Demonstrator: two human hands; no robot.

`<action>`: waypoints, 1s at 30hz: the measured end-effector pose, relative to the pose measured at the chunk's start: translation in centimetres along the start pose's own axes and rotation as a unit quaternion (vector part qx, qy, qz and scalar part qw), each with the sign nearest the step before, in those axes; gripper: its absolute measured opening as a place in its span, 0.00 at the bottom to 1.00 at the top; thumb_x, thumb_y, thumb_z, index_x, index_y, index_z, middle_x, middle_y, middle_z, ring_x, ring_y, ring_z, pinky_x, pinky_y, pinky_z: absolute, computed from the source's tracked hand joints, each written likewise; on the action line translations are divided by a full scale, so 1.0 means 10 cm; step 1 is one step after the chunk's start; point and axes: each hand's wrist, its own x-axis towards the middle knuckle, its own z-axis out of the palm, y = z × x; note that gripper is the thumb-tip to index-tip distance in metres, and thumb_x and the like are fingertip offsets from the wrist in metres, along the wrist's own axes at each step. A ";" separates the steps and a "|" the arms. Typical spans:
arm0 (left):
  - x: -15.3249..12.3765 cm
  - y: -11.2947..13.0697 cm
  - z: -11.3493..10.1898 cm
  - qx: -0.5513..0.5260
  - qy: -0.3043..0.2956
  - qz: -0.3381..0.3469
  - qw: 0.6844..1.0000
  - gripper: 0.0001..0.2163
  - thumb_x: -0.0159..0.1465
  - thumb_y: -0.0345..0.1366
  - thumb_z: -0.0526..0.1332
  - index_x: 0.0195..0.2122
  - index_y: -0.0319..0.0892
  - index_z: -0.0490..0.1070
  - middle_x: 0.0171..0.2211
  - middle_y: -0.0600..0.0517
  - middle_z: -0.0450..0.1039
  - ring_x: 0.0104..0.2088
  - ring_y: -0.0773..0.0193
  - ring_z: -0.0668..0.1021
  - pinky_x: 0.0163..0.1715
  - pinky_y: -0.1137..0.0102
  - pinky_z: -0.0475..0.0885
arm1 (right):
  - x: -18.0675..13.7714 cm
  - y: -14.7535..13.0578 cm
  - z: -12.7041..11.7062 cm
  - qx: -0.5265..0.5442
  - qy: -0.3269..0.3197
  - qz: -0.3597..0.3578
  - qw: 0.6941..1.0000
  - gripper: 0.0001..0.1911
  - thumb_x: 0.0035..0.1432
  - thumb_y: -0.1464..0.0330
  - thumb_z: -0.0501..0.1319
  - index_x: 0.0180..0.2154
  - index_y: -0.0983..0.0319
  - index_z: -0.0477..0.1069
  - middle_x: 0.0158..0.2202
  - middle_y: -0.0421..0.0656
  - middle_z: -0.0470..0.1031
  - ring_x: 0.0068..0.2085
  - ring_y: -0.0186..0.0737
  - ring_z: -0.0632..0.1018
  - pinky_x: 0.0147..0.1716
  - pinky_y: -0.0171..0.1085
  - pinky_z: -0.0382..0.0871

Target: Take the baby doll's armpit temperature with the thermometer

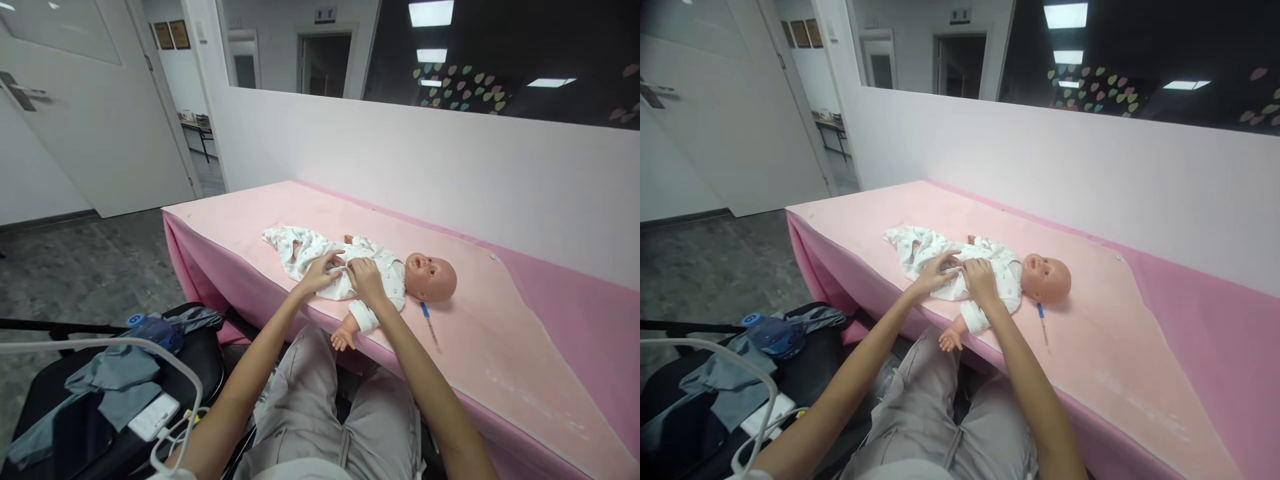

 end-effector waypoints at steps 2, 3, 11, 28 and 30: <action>0.00 -0.01 0.01 0.013 0.007 0.002 1.000 0.22 0.55 0.30 0.59 0.52 0.42 0.61 0.40 0.50 0.72 0.40 0.64 0.73 0.43 0.68 0.68 | 0.00 0.01 0.00 0.005 0.001 0.000 1.000 0.08 0.62 0.67 0.50 0.33 0.62 0.65 0.31 0.44 0.70 0.36 0.42 0.67 0.38 0.38 0.57; 0.00 -0.02 0.02 0.017 0.011 0.001 1.000 0.21 0.56 0.31 0.59 0.52 0.42 0.61 0.40 0.50 0.72 0.40 0.64 0.73 0.43 0.68 0.68 | 0.00 0.01 0.00 0.007 0.001 0.001 1.000 0.08 0.62 0.67 0.50 0.34 0.62 0.65 0.31 0.44 0.70 0.37 0.42 0.68 0.38 0.38 0.57; 0.01 -0.03 0.00 0.014 -0.009 -0.035 0.999 0.18 0.58 0.34 0.57 0.50 0.43 0.65 0.40 0.50 0.72 0.39 0.63 0.73 0.42 0.69 0.68 | 0.00 0.03 0.02 0.011 -0.001 0.012 1.000 0.09 0.63 0.67 0.49 0.34 0.61 0.66 0.31 0.44 0.71 0.37 0.42 0.68 0.40 0.39 0.57; 0.01 -0.03 -0.01 0.005 -0.001 -0.038 0.999 0.13 0.58 0.35 0.57 0.44 0.42 0.70 0.39 0.50 0.73 0.36 0.63 0.73 0.39 0.69 0.68 | -0.01 0.02 0.03 0.020 0.000 0.024 0.999 0.11 0.63 0.66 0.48 0.34 0.61 0.66 0.31 0.44 0.71 0.37 0.41 0.69 0.40 0.38 0.57; 0.02 -0.03 -0.02 0.011 -0.009 -0.039 0.999 0.12 0.59 0.36 0.56 0.43 0.42 0.70 0.39 0.50 0.74 0.36 0.63 0.73 0.39 0.68 0.68 | -0.01 0.02 0.02 0.021 0.001 0.026 0.999 0.11 0.63 0.66 0.48 0.34 0.62 0.66 0.31 0.44 0.71 0.37 0.41 0.69 0.40 0.39 0.57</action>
